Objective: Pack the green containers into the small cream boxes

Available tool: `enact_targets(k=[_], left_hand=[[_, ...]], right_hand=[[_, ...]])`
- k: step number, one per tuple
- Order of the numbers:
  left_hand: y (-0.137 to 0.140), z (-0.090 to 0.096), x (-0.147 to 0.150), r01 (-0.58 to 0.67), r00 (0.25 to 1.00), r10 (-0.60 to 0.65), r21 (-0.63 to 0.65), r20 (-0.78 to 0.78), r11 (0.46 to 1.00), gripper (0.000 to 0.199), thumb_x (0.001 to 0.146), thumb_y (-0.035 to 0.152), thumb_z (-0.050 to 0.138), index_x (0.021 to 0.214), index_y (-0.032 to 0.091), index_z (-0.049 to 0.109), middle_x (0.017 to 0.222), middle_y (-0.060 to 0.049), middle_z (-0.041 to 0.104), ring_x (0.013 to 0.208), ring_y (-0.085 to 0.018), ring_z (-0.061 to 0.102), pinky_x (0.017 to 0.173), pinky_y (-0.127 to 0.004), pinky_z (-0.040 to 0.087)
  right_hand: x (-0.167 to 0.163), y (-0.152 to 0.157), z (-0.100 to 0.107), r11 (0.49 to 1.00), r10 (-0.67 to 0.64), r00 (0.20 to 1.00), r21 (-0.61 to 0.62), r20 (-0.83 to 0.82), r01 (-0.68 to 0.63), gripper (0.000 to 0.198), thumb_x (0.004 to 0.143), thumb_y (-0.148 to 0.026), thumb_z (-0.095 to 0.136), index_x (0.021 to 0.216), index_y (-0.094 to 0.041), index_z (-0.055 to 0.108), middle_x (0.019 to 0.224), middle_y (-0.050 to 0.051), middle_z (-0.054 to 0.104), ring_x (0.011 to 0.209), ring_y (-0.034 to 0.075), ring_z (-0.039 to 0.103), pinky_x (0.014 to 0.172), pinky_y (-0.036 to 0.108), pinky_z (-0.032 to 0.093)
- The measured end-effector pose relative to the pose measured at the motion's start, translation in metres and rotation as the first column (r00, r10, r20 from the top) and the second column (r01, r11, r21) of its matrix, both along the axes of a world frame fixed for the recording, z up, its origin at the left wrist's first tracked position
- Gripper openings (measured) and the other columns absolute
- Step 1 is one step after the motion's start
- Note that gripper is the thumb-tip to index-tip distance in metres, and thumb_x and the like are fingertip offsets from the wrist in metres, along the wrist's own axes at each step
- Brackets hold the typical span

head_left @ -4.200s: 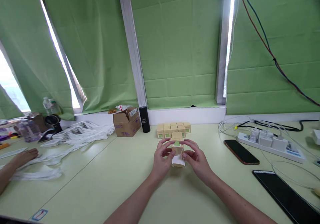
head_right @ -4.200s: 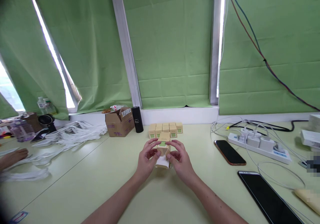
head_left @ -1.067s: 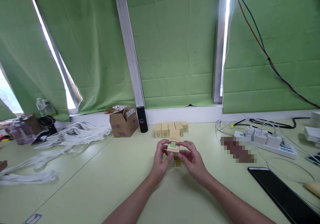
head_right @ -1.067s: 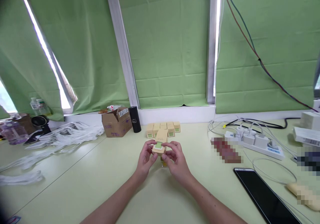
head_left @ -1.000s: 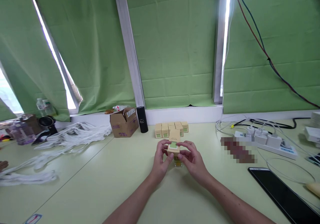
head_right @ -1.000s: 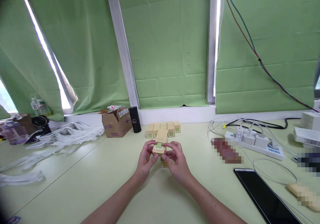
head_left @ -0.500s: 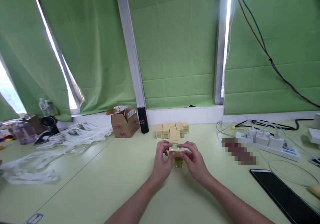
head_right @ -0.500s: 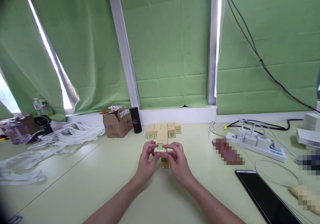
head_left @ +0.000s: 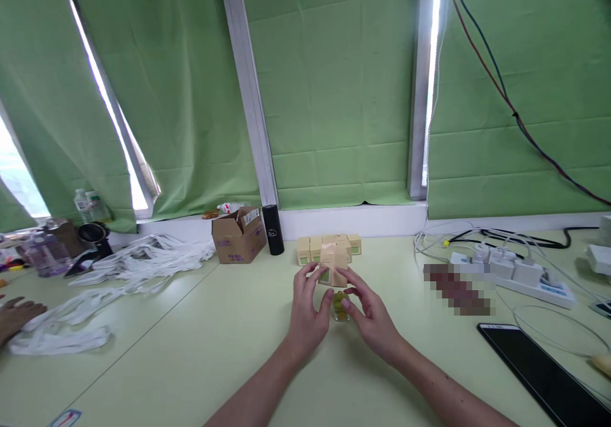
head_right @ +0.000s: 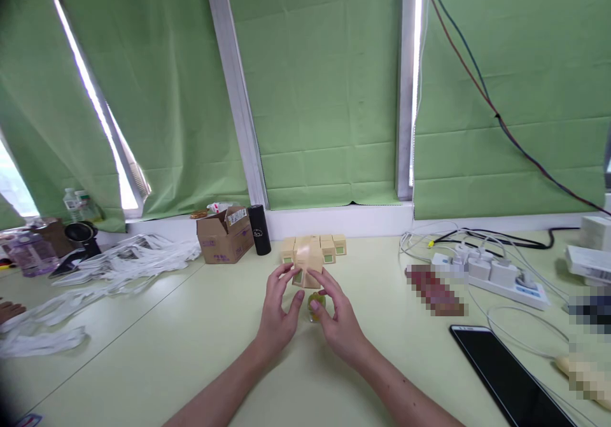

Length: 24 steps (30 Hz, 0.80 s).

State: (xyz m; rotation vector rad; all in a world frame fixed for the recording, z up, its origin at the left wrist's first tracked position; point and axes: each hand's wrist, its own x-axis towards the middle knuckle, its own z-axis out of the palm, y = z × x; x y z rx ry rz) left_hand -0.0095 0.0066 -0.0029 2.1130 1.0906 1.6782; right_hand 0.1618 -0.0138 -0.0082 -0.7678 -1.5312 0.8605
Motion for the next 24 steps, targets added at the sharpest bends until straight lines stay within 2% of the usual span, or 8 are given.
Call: enact_targets(k=[5, 8, 11, 15, 18, 21, 24], left_hand=[[0.005, 0.001, -0.002, 0.017, 0.996, -0.013, -0.044, 0.092, 0.999, 0.033, 0.099, 0.038, 0.057, 0.131, 0.029, 0.062, 0.138, -0.011, 0.054, 0.132, -0.029, 0.050, 0.109, -0.048, 0.044], [0.009, 0.000, -0.002, 0.078, 0.980, -0.051, -0.134, 0.195, 0.988, 0.037, 0.096, 0.044, 0.061, 0.129, 0.026, 0.063, 0.134, -0.011, 0.060, 0.119, -0.028, 0.059, 0.101, -0.045, 0.049], [0.011, -0.001, -0.001, 0.112, 0.954, -0.056, -0.177, 0.294, 0.978, 0.050, 0.091, 0.046, 0.068, 0.135, 0.025, 0.056, 0.130, -0.011, 0.064, 0.115, -0.027, 0.061, 0.099, -0.044, 0.049], [0.015, 0.000, -0.002, 0.129, 0.925, -0.036, -0.222, 0.379, 0.966, 0.053, 0.088, 0.047, 0.072, 0.133, 0.024, 0.053, 0.119, -0.010, 0.067, 0.107, -0.025, 0.065, 0.092, -0.040, 0.051], [0.022, -0.001, -0.007, 0.139, 0.914, -0.026, -0.249, 0.406, 0.958, 0.053, 0.087, 0.046, 0.072, 0.130, 0.021, 0.053, 0.118, -0.012, 0.068, 0.106, -0.025, 0.066, 0.090, -0.039, 0.051], [0.030, -0.006, -0.013, 0.106, 0.909, 0.028, -0.295, 0.416, 0.950, 0.052, 0.081, 0.039, 0.076, 0.125, 0.018, 0.057, 0.118, -0.013, 0.070, 0.109, -0.027, 0.065, 0.094, -0.041, 0.050], [0.038, -0.012, -0.018, 0.086, 0.907, 0.089, -0.387, 0.412, 0.918, 0.050, 0.072, 0.026, 0.079, 0.118, 0.016, 0.061, 0.121, -0.015, 0.069, 0.106, -0.027, 0.067, 0.093, -0.041, 0.052]], right_hand=[[0.001, -0.007, 0.001, 0.990, -0.047, 0.996, 0.139, 0.072, 0.036, 0.063, 0.099, -0.040, 0.055, 0.157, -0.042, 0.030, 0.162, 0.003, 0.036, 0.139, 0.027, 0.045, 0.116, 0.050, 0.040], [0.001, -0.010, 0.003, 0.975, -0.029, 0.994, 0.222, 0.102, 0.005, 0.065, 0.100, -0.037, 0.054, 0.159, -0.040, 0.028, 0.163, 0.003, 0.034, 0.146, 0.028, 0.036, 0.120, 0.051, 0.035], [0.000, -0.014, 0.004, 0.967, -0.005, 0.988, 0.251, 0.157, -0.036, 0.066, 0.098, -0.032, 0.056, 0.159, -0.039, 0.030, 0.160, 0.003, 0.038, 0.148, 0.029, 0.033, 0.120, 0.052, 0.035], [-0.001, -0.013, 0.001, 0.949, -0.029, 0.970, 0.311, 0.241, -0.049, 0.066, 0.095, -0.019, 0.055, 0.155, -0.039, 0.037, 0.152, 0.004, 0.049, 0.142, 0.030, 0.041, 0.115, 0.052, 0.042], [0.001, -0.004, -0.005, 0.935, -0.178, 0.943, 0.346, 0.282, 0.073, 0.060, 0.089, -0.012, 0.056, 0.144, -0.036, 0.051, 0.138, 0.007, 0.060, 0.130, 0.031, 0.052, 0.108, 0.051, 0.047], [0.003, 0.006, -0.011, 0.922, -0.341, 0.860, 0.312, 0.380, 0.228, 0.054, 0.082, -0.011, 0.061, 0.134, -0.027, 0.059, 0.127, 0.011, 0.064, 0.123, 0.033, 0.055, 0.100, 0.049, 0.051], [0.006, 0.010, -0.014, 0.927, -0.370, 0.763, 0.260, 0.530, 0.269, 0.058, 0.078, -0.010, 0.063, 0.134, -0.021, 0.056, 0.127, 0.013, 0.065, 0.124, 0.033, 0.054, 0.099, 0.046, 0.050]])
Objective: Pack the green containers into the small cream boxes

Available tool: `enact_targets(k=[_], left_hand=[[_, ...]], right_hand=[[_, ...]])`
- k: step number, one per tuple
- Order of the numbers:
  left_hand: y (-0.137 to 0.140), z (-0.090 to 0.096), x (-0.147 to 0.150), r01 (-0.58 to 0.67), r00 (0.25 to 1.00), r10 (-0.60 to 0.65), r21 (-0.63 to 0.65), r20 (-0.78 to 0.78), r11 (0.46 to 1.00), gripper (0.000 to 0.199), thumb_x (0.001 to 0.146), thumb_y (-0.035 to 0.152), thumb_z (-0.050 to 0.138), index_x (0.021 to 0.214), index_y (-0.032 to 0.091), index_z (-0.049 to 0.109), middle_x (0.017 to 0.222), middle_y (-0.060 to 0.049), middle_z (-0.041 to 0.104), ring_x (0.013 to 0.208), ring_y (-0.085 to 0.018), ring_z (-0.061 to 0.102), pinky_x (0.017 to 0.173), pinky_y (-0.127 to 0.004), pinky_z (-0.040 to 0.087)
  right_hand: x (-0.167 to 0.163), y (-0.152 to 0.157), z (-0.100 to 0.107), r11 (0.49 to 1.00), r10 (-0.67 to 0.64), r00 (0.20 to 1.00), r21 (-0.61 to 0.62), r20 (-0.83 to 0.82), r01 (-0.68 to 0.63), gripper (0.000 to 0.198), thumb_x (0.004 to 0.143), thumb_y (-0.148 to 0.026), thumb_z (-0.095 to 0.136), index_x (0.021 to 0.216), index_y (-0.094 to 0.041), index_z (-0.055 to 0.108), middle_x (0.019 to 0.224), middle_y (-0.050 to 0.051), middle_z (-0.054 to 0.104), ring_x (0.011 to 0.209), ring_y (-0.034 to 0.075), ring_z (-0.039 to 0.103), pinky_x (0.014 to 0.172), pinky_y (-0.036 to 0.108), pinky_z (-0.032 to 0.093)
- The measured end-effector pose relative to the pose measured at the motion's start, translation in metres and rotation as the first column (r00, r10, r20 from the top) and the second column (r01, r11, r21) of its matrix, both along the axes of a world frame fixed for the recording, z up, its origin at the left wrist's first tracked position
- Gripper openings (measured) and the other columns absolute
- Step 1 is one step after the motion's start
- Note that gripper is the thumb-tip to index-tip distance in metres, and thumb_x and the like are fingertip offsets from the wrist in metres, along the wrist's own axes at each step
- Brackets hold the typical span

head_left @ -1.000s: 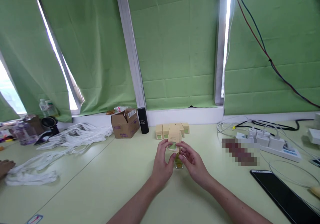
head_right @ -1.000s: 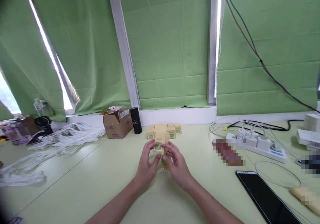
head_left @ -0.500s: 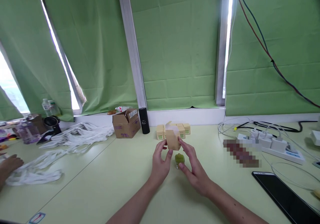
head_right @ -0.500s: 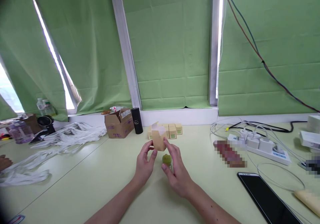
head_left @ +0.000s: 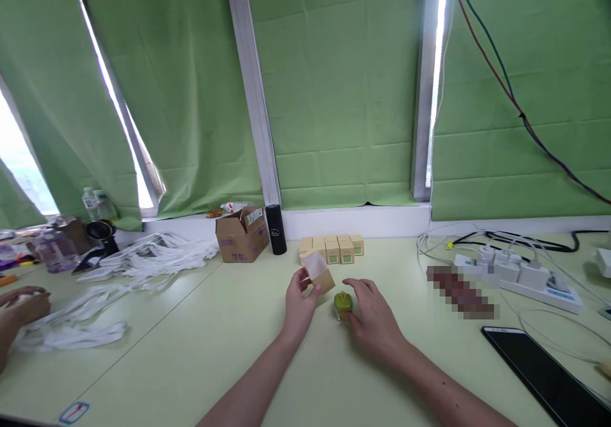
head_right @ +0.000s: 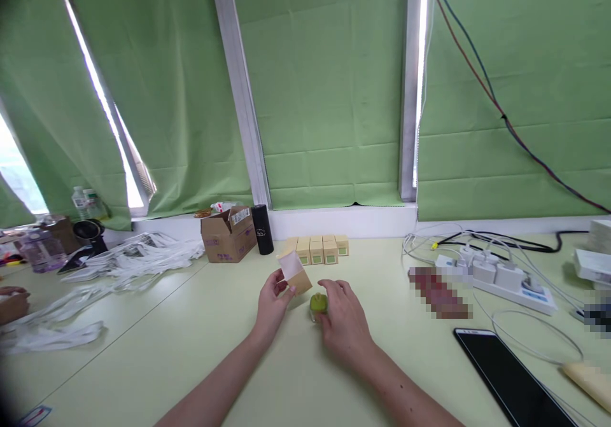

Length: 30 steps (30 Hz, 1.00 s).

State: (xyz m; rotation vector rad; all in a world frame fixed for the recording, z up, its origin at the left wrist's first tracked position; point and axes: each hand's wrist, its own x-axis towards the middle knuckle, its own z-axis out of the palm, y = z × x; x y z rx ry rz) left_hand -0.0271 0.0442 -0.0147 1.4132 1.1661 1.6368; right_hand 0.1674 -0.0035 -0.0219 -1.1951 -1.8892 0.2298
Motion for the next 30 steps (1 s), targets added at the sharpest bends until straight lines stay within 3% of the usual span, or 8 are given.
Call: enact_targets(k=[3, 8, 15, 19, 23, 30], left_hand=[[0.005, -0.005, -0.002, 0.020, 1.000, -0.021, -0.081, -0.016, 0.997, 0.051, 0.068, 0.016, 0.075, 0.118, 0.015, 0.063, 0.125, -0.016, 0.069, 0.107, -0.029, 0.068, 0.090, -0.040, 0.055], [0.010, -0.012, -0.003, 0.081, 0.995, -0.089, -0.131, -0.051, 0.988, 0.049, 0.063, 0.006, 0.071, 0.111, 0.013, 0.068, 0.119, -0.016, 0.073, 0.102, -0.031, 0.071, 0.087, -0.041, 0.056], [0.007, -0.014, -0.002, 0.061, 0.990, -0.075, -0.121, -0.115, 0.991, 0.058, 0.057, -0.003, 0.070, 0.112, 0.017, 0.065, 0.108, -0.012, 0.075, 0.109, -0.029, 0.067, 0.099, -0.043, 0.049], [-0.004, -0.003, -0.001, 0.006, 0.980, 0.015, 0.107, -0.199, 0.994, 0.047, 0.071, 0.010, 0.068, 0.115, 0.022, 0.057, 0.122, -0.010, 0.065, 0.116, -0.027, 0.062, 0.103, -0.044, 0.045], [-0.011, 0.007, 0.000, 0.029, 0.952, 0.055, 0.270, -0.301, 0.963, 0.023, 0.083, 0.020, 0.062, 0.105, 0.023, 0.066, 0.127, -0.010, 0.062, 0.128, -0.027, 0.055, 0.110, -0.044, 0.040], [-0.005, 0.003, 0.002, 0.035, 0.964, -0.014, 0.075, -0.267, 0.997, 0.032, 0.093, 0.036, 0.056, 0.114, 0.020, 0.074, 0.126, -0.013, 0.072, 0.120, -0.028, 0.063, 0.100, -0.041, 0.047]], right_hand=[[0.001, 0.001, -0.002, 0.996, -0.018, 0.995, -0.082, 0.099, 0.026, 0.056, 0.080, -0.010, 0.062, 0.134, -0.019, 0.053, 0.128, 0.013, 0.066, 0.121, 0.031, 0.056, 0.096, 0.042, 0.049], [0.003, 0.003, -0.002, 0.982, -0.059, 0.990, -0.171, 0.129, 0.081, 0.051, 0.081, -0.009, 0.062, 0.129, -0.024, 0.053, 0.120, 0.009, 0.068, 0.110, 0.027, 0.063, 0.087, 0.035, 0.048], [0.012, 0.011, -0.003, 0.962, -0.141, 0.982, -0.216, 0.126, 0.166, 0.052, 0.076, -0.008, 0.065, 0.123, -0.027, 0.054, 0.116, 0.007, 0.068, 0.105, 0.026, 0.065, 0.079, 0.032, 0.045], [0.014, 0.014, -0.006, 0.964, -0.124, 0.986, -0.223, 0.115, 0.147, 0.052, 0.076, -0.009, 0.065, 0.123, -0.028, 0.053, 0.116, 0.006, 0.069, 0.102, 0.026, 0.066, 0.076, 0.032, 0.045], [0.013, 0.012, -0.005, 0.970, -0.102, 0.990, -0.212, 0.096, 0.120, 0.048, 0.078, -0.014, 0.064, 0.122, -0.028, 0.052, 0.118, 0.006, 0.070, 0.100, 0.026, 0.067, 0.076, 0.032, 0.046], [0.015, 0.015, -0.007, 0.981, -0.068, 0.997, -0.179, 0.028, 0.072, 0.046, 0.078, -0.013, 0.060, 0.120, -0.028, 0.053, 0.112, 0.006, 0.071, 0.094, 0.025, 0.067, 0.077, 0.035, 0.049]])
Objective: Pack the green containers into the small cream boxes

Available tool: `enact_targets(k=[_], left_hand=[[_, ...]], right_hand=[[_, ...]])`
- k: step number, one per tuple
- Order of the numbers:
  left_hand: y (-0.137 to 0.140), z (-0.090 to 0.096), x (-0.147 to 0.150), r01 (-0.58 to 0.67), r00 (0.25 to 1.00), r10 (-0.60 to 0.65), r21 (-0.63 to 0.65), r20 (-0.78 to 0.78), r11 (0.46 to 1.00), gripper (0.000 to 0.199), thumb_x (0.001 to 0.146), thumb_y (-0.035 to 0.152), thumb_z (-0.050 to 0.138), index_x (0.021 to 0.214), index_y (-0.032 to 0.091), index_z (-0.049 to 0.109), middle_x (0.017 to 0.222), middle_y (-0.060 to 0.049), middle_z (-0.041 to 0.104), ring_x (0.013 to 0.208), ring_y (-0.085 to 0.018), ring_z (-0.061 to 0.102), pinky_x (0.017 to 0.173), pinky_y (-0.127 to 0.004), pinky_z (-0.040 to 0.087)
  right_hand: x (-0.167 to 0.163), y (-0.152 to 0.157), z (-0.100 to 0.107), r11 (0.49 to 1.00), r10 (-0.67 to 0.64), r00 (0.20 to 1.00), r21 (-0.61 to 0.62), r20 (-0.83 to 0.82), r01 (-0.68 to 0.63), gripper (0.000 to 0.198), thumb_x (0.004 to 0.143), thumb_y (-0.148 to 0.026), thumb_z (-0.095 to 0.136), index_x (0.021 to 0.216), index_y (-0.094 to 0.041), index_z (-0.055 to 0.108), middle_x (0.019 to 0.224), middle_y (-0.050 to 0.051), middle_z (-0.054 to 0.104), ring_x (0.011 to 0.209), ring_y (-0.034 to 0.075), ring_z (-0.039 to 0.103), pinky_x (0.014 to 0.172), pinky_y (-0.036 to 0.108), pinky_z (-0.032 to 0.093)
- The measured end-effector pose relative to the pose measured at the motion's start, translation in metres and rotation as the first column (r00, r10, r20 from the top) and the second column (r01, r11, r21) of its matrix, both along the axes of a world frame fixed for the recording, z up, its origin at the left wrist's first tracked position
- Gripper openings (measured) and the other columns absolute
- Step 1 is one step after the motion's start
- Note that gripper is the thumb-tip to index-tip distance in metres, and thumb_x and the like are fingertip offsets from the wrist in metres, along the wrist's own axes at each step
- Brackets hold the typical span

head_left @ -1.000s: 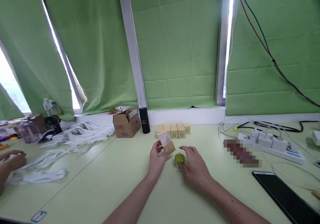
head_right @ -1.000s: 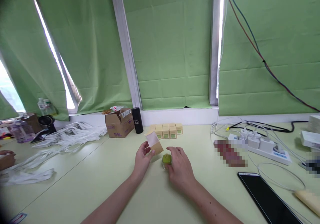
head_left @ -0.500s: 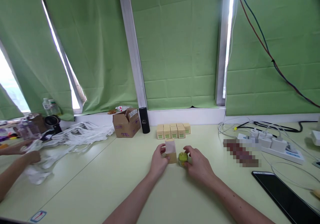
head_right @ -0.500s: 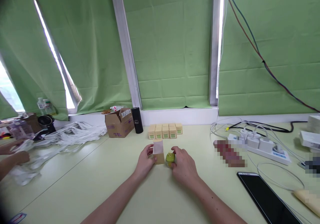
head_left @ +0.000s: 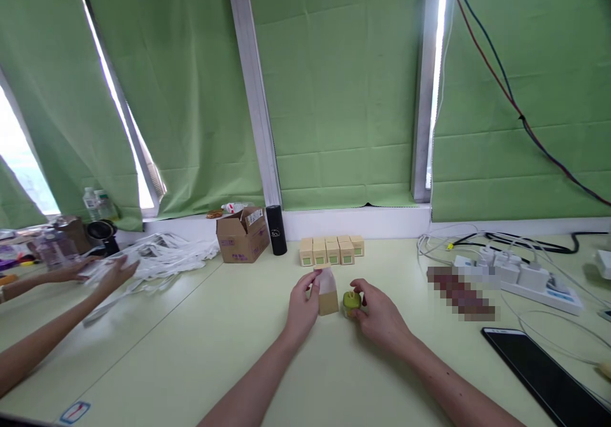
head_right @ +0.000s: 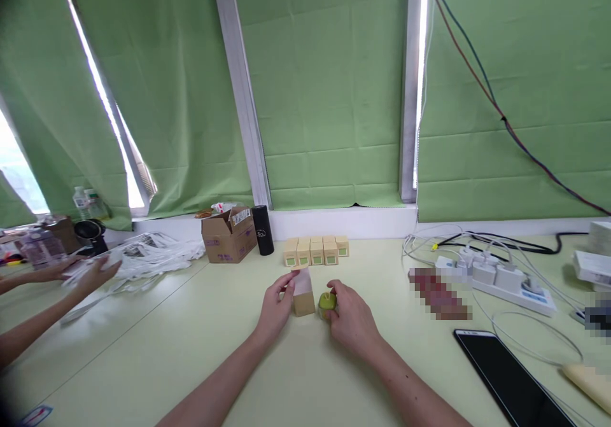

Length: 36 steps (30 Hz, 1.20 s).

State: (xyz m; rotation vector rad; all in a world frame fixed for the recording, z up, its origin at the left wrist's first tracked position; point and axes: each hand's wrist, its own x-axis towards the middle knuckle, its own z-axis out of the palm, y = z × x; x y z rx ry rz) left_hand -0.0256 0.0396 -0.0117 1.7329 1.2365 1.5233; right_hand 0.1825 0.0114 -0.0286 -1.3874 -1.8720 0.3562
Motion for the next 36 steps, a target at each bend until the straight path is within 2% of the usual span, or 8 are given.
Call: enact_targets(k=[6, 9, 14, 19, 24, 30, 33, 36], left_hand=[[-0.004, 0.001, 0.002, 0.047, 0.994, -0.041, -0.052, 0.098, 0.998, 0.035, 0.086, 0.035, 0.065, 0.115, 0.018, 0.075, 0.132, -0.014, 0.070, 0.118, -0.029, 0.065, 0.091, -0.037, 0.051], [-0.008, 0.001, 0.004, 0.109, 0.986, -0.099, -0.065, 0.132, 0.992, 0.039, 0.085, 0.034, 0.066, 0.120, 0.017, 0.074, 0.134, -0.014, 0.070, 0.119, -0.029, 0.064, 0.094, -0.038, 0.052], [-0.016, 0.002, 0.008, 0.202, 0.972, -0.193, -0.062, 0.132, 0.977, 0.041, 0.087, 0.035, 0.066, 0.124, 0.018, 0.072, 0.134, -0.013, 0.070, 0.119, -0.029, 0.064, 0.096, -0.038, 0.052], [-0.021, 0.008, 0.010, 0.284, 0.955, -0.279, -0.041, 0.101, 0.958, 0.041, 0.088, 0.039, 0.066, 0.122, 0.017, 0.073, 0.129, -0.014, 0.072, 0.117, -0.032, 0.065, 0.095, -0.040, 0.053], [-0.023, 0.011, 0.012, 0.340, 0.939, -0.337, -0.027, 0.066, 0.940, 0.040, 0.090, 0.041, 0.063, 0.121, 0.018, 0.074, 0.122, -0.013, 0.074, 0.109, -0.030, 0.067, 0.091, -0.039, 0.054], [-0.021, 0.010, 0.011, 0.293, 0.945, -0.276, -0.081, 0.179, 0.953, 0.042, 0.083, 0.033, 0.063, 0.119, 0.016, 0.075, 0.120, -0.012, 0.075, 0.107, -0.029, 0.066, 0.092, -0.039, 0.052], [-0.020, 0.011, 0.011, 0.278, 0.947, -0.249, -0.123, 0.204, 0.953, 0.045, 0.077, 0.028, 0.061, 0.118, 0.015, 0.076, 0.112, -0.011, 0.077, 0.100, -0.027, 0.067, 0.086, -0.037, 0.053], [-0.021, 0.014, 0.011, 0.270, 0.946, -0.238, -0.132, 0.219, 0.954, 0.046, 0.073, 0.024, 0.057, 0.113, 0.015, 0.078, 0.107, -0.009, 0.077, 0.102, -0.027, 0.066, 0.086, -0.035, 0.052]], right_hand=[[0.002, 0.001, 0.012, 0.991, -0.004, 0.970, 0.130, -0.244, 0.037, 0.036, 0.084, -0.024, 0.058, 0.120, -0.026, 0.053, 0.112, 0.007, 0.068, 0.082, 0.022, 0.065, 0.076, 0.040, 0.054], [0.002, -0.005, 0.024, 0.976, 0.041, 0.903, 0.212, -0.428, 0.056, 0.034, 0.088, -0.030, 0.059, 0.121, -0.025, 0.052, 0.117, 0.009, 0.065, 0.091, 0.023, 0.065, 0.077, 0.039, 0.057], [-0.004, -0.016, 0.031, 0.960, 0.210, 0.777, 0.276, -0.593, -0.049, 0.036, 0.092, -0.035, 0.061, 0.125, -0.027, 0.049, 0.126, 0.011, 0.060, 0.102, 0.024, 0.066, 0.070, 0.034, 0.060], [-0.015, -0.023, 0.027, 0.959, 0.257, 0.789, 0.251, -0.558, -0.135, 0.035, 0.095, -0.036, 0.056, 0.128, -0.027, 0.046, 0.126, 0.012, 0.061, 0.106, 0.025, 0.067, 0.063, 0.030, 0.059], [-0.017, -0.025, 0.026, 0.967, 0.244, 0.845, 0.182, -0.476, -0.177, 0.034, 0.096, -0.035, 0.053, 0.128, -0.026, 0.045, 0.128, 0.013, 0.062, 0.107, 0.025, 0.068, 0.067, 0.031, 0.058], [-0.006, -0.016, 0.025, 0.976, 0.185, 0.881, 0.183, -0.436, -0.115, 0.034, 0.094, -0.035, 0.055, 0.126, -0.026, 0.045, 0.121, 0.010, 0.066, 0.093, 0.022, 0.070, 0.064, 0.030, 0.056], [-0.003, -0.013, 0.025, 0.979, 0.169, 0.886, 0.180, -0.431, -0.100, 0.036, 0.092, -0.036, 0.057, 0.125, -0.026, 0.044, 0.126, 0.010, 0.065, 0.087, 0.021, 0.070, 0.062, 0.029, 0.054], [-0.002, -0.013, 0.026, 0.981, 0.161, 0.896, 0.168, -0.415, -0.099, 0.039, 0.091, -0.034, 0.057, 0.126, -0.027, 0.043, 0.131, 0.011, 0.062, 0.090, 0.021, 0.070, 0.062, 0.029, 0.054]])
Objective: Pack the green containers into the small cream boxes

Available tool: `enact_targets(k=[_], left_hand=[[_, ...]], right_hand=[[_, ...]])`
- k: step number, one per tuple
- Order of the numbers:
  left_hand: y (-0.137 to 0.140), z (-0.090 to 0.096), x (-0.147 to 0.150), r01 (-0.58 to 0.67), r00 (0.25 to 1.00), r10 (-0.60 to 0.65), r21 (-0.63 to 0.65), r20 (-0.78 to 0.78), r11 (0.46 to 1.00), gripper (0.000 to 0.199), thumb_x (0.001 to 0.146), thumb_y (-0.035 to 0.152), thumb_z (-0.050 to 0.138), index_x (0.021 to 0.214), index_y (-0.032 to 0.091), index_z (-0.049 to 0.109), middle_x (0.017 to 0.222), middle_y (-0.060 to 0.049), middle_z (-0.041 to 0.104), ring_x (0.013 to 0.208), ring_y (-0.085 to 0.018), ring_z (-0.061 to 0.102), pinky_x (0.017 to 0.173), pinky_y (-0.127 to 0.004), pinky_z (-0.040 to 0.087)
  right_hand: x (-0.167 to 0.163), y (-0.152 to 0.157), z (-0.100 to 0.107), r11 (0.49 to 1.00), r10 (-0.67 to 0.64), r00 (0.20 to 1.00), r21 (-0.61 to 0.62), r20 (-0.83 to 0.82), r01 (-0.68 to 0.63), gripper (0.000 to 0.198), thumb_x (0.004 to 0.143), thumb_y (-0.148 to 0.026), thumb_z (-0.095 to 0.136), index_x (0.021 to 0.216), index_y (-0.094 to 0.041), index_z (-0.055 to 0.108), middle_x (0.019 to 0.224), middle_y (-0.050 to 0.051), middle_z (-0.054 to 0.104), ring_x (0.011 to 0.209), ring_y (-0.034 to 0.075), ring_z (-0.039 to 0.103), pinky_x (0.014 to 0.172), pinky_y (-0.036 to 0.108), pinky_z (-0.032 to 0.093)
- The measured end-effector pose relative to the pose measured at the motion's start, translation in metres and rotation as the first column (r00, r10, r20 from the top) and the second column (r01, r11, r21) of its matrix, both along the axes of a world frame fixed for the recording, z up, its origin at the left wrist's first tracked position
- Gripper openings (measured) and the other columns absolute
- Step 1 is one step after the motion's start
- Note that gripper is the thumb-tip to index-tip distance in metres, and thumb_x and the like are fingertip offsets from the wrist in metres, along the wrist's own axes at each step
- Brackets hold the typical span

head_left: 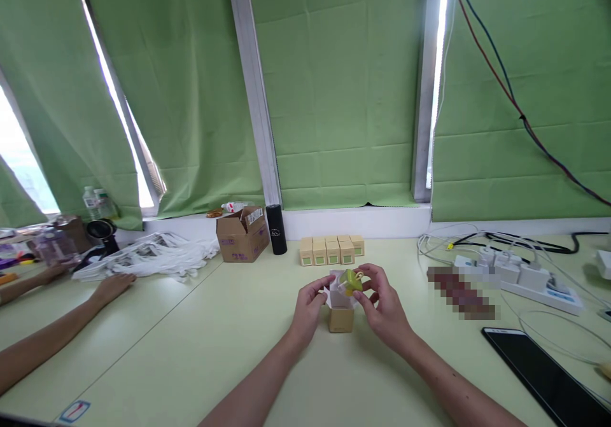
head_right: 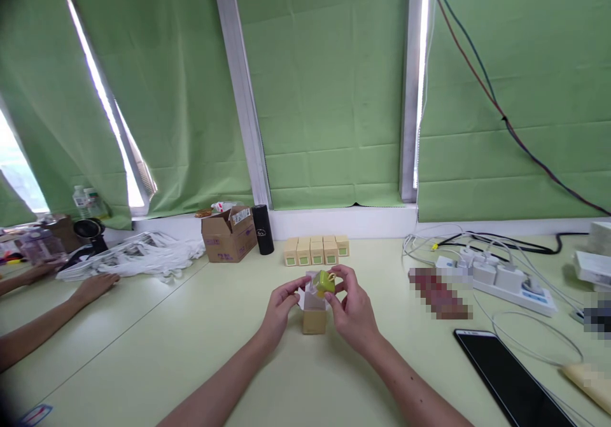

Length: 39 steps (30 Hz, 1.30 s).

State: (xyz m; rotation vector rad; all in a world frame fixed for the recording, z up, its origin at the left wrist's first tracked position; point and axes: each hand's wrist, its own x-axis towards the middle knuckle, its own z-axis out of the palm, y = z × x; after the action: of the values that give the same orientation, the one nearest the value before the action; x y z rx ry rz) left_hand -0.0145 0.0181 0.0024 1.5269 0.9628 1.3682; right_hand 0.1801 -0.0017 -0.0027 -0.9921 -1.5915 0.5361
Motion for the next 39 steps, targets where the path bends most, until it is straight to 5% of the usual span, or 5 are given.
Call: enact_targets(k=[9, 15, 23, 27, 39], left_hand=[[-0.001, -0.001, 0.000, -0.001, 1.000, 0.001, 0.001, 0.016, 1.000, 0.048, 0.070, 0.022, 0.055, 0.111, 0.015, 0.079, 0.101, -0.008, 0.074, 0.102, -0.026, 0.065, 0.091, -0.036, 0.051], [0.002, -0.005, 0.000, -0.007, 1.000, 0.007, 0.011, 0.007, 1.000, 0.050, 0.068, 0.019, 0.053, 0.111, 0.016, 0.079, 0.098, -0.007, 0.074, 0.099, -0.026, 0.065, 0.087, -0.036, 0.052], [0.001, -0.005, 0.000, -0.025, 1.000, 0.025, 0.017, 0.000, 1.000, 0.047, 0.069, 0.020, 0.053, 0.108, 0.016, 0.079, 0.096, -0.007, 0.074, 0.099, -0.025, 0.064, 0.091, -0.036, 0.050], [-0.002, -0.002, 0.001, -0.019, 1.000, 0.019, 0.001, -0.010, 1.000, 0.048, 0.069, 0.020, 0.053, 0.109, 0.016, 0.079, 0.099, -0.007, 0.075, 0.100, -0.026, 0.065, 0.091, -0.036, 0.050], [0.000, -0.003, 0.000, -0.034, 0.999, 0.034, 0.008, -0.020, 0.999, 0.052, 0.066, 0.020, 0.053, 0.110, 0.015, 0.079, 0.095, -0.007, 0.074, 0.091, -0.023, 0.063, 0.086, -0.035, 0.049]], right_hand=[[-0.003, -0.009, 0.001, 1.000, -0.004, 0.961, -0.018, 0.277, 0.009, 0.034, 0.085, -0.022, 0.057, 0.118, -0.029, 0.052, 0.103, 0.003, 0.065, 0.086, 0.022, 0.064, 0.065, 0.032, 0.051], [-0.006, -0.009, -0.004, 0.999, -0.020, 0.924, 0.031, 0.383, 0.009, 0.028, 0.085, -0.018, 0.057, 0.111, -0.028, 0.057, 0.106, 0.005, 0.066, 0.093, 0.024, 0.062, 0.069, 0.034, 0.051], [-0.011, -0.003, -0.007, 0.997, 0.001, 0.950, 0.074, 0.313, -0.026, 0.022, 0.102, -0.028, 0.040, 0.097, -0.027, 0.062, 0.104, 0.007, 0.068, 0.097, 0.025, 0.062, 0.079, 0.038, 0.054], [-0.013, 0.003, -0.013, 0.996, -0.005, 0.977, 0.086, 0.212, -0.014, 0.026, 0.100, -0.032, 0.044, 0.091, -0.025, 0.067, 0.111, 0.010, 0.060, 0.092, 0.023, 0.063, 0.074, 0.037, 0.057], [-0.015, 0.014, -0.022, 0.999, -0.021, 0.993, 0.026, 0.116, 0.019, 0.022, 0.090, -0.027, 0.060, 0.079, -0.025, 0.079, 0.089, 0.006, 0.049, 0.084, 0.024, 0.060, 0.068, 0.036, 0.057]])
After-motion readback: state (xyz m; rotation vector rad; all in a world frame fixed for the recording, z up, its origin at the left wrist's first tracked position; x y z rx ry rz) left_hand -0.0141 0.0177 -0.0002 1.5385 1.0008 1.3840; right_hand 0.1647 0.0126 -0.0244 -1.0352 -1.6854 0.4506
